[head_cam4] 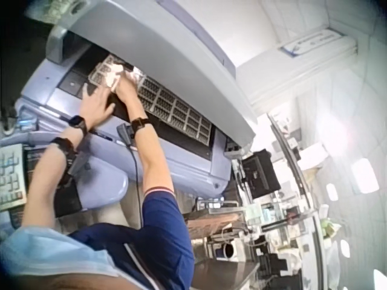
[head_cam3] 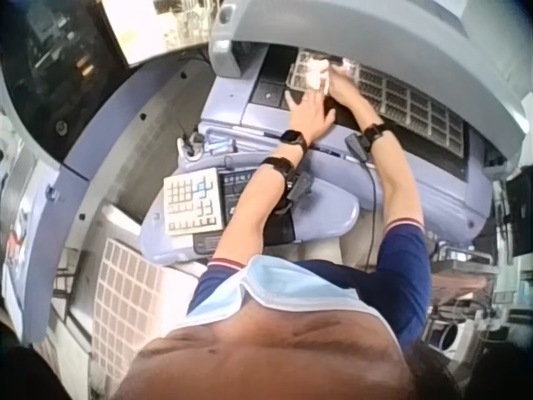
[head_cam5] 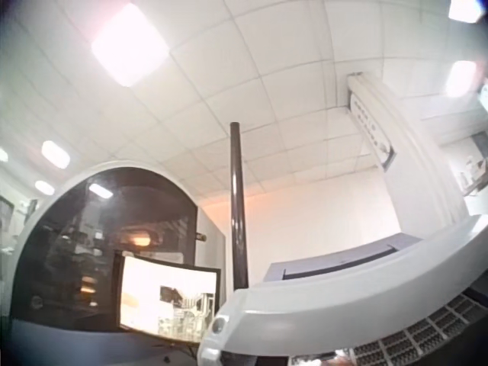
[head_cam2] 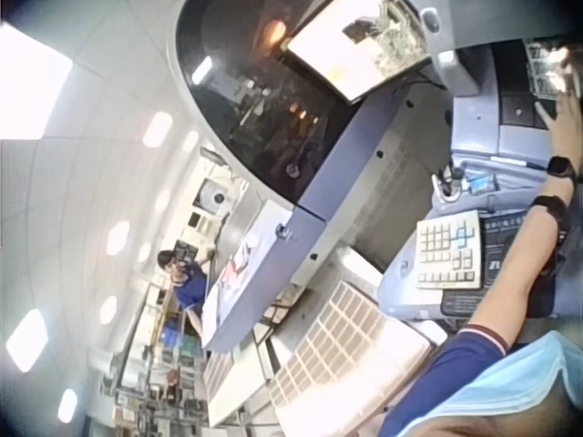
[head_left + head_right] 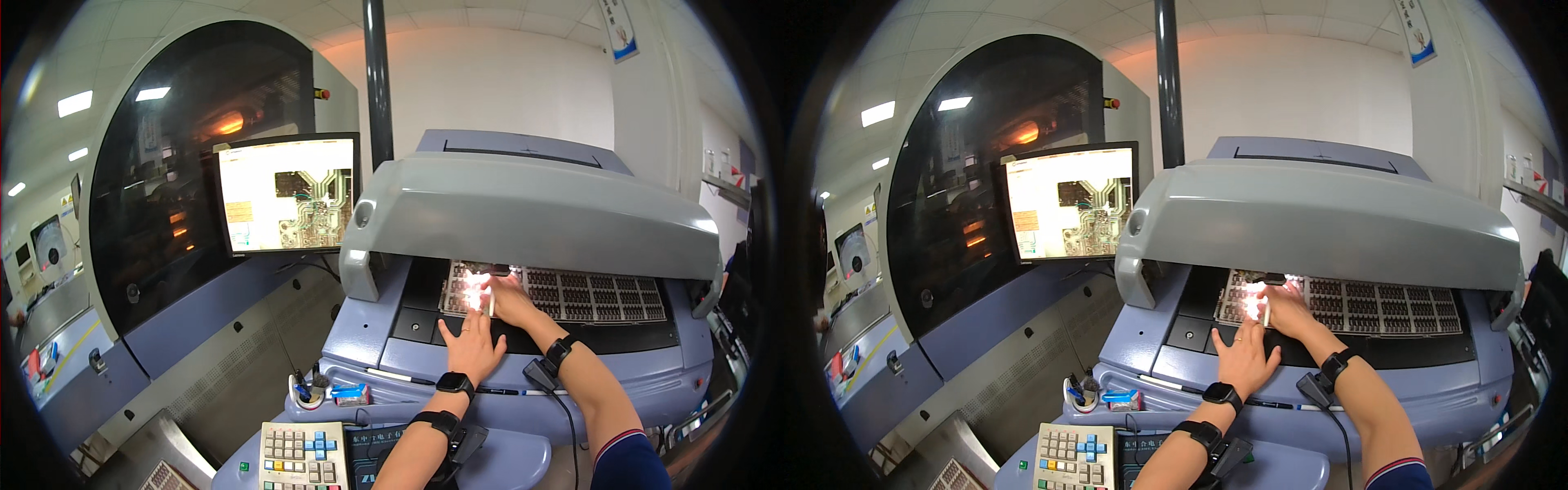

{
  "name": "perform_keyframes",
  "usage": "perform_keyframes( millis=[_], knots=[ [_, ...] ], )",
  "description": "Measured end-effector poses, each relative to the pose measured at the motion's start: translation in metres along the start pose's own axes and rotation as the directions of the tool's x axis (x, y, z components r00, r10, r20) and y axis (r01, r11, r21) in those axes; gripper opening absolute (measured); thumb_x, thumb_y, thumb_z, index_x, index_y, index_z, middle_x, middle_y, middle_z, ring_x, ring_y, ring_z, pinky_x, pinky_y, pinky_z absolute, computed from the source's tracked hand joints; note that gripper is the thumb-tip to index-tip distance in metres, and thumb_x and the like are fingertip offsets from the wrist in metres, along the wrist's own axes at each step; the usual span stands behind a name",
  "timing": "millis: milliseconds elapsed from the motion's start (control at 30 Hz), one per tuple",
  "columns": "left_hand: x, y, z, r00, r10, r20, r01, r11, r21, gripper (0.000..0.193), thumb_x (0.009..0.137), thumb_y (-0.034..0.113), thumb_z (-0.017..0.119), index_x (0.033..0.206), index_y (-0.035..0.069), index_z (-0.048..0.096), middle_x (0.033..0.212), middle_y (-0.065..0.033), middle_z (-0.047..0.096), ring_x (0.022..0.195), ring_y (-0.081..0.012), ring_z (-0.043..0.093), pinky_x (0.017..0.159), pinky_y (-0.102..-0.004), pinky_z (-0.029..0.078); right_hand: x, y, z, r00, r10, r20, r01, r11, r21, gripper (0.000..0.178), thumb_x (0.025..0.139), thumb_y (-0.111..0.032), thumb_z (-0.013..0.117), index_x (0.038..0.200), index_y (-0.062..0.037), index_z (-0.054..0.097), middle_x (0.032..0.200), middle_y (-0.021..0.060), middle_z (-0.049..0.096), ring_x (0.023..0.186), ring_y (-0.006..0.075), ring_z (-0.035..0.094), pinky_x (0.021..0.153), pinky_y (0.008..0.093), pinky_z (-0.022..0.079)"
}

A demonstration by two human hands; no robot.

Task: Inspecting and manually adjusting small components on a printed circuit board inside a manufacturing machine using a stylus.

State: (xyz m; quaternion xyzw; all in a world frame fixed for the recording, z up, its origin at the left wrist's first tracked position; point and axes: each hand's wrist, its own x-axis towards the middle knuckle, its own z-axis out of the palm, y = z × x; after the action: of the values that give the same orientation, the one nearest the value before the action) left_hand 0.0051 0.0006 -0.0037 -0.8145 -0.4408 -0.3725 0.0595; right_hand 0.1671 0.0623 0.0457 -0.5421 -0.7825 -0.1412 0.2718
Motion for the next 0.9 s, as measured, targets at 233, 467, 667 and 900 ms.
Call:
perform_keyframes(
  millis=[233, 467, 667, 900],
  knots=[
    [-0.001, -0.003, -0.003, 1.0, -0.003, -0.021, 0.003, 1.0, 0.004, 0.055, 0.089, 0.045, 0.051, 0.126, 0.005, 0.05, 0.139, -0.0101, 0.051, 0.135, -0.0192, 0.041, 0.103, -0.0738, 0.018, -0.002, -0.007, -0.001, 0.989, -0.134, -0.066, 0.145, 0.966, 0.213, 0.023, 0.09, -0.024, 0.06, 0.101, -0.0052, 0.055, 0.099, 0.0143, 0.068, 0.097, 0.0388, 0.061, 0.089, 0.0493, 0.038],
    [0.001, 0.001, 0.0, 0.999, 0.01, -0.034, -0.011, 1.0, -0.011, 0.048, 0.089, 0.044, 0.053, 0.12, 0.006, 0.051, 0.14, -0.013, 0.047, 0.132, -0.0213, 0.045, 0.103, -0.074, 0.019, -0.011, 0.001, -0.004, 0.994, -0.102, -0.049, 0.107, 0.989, 0.105, 0.018, 0.091, -0.022, 0.059, 0.099, -0.006, 0.057, 0.097, 0.0129, 0.068, 0.095, 0.0332, 0.063, 0.093, 0.0487, 0.04],
    [0.0, 0.001, 0.0, 0.997, 0.015, -0.07, -0.019, 0.998, -0.06, 0.045, 0.088, 0.041, 0.055, 0.117, 0.007, 0.051, 0.135, -0.0126, 0.049, 0.128, -0.0224, 0.048, 0.102, -0.0744, 0.019, -0.06, -0.029, -0.034, 0.972, -0.115, -0.204, 0.139, 0.985, 0.107, 0.012, 0.091, -0.019, 0.061, 0.097, -0.0081, 0.061, 0.091, 0.008, 0.069, 0.091, 0.0287, 0.065, 0.1, 0.048, 0.04],
    [0.002, -0.006, -0.004, 0.999, -0.025, -0.02, 0.024, 0.998, -0.052, 0.045, 0.086, 0.04, 0.057, 0.115, 0.007, 0.051, 0.132, -0.0121, 0.051, 0.127, -0.023, 0.049, 0.102, -0.075, 0.017, -0.16, -0.102, -0.078, 0.977, -0.077, -0.199, 0.134, 0.948, 0.288, 0.01, 0.088, -0.011, 0.062, 0.097, -0.0089, 0.059, 0.095, 0.0051, 0.071, 0.094, 0.0276, 0.066, 0.098, 0.0458, 0.042]
  ],
)
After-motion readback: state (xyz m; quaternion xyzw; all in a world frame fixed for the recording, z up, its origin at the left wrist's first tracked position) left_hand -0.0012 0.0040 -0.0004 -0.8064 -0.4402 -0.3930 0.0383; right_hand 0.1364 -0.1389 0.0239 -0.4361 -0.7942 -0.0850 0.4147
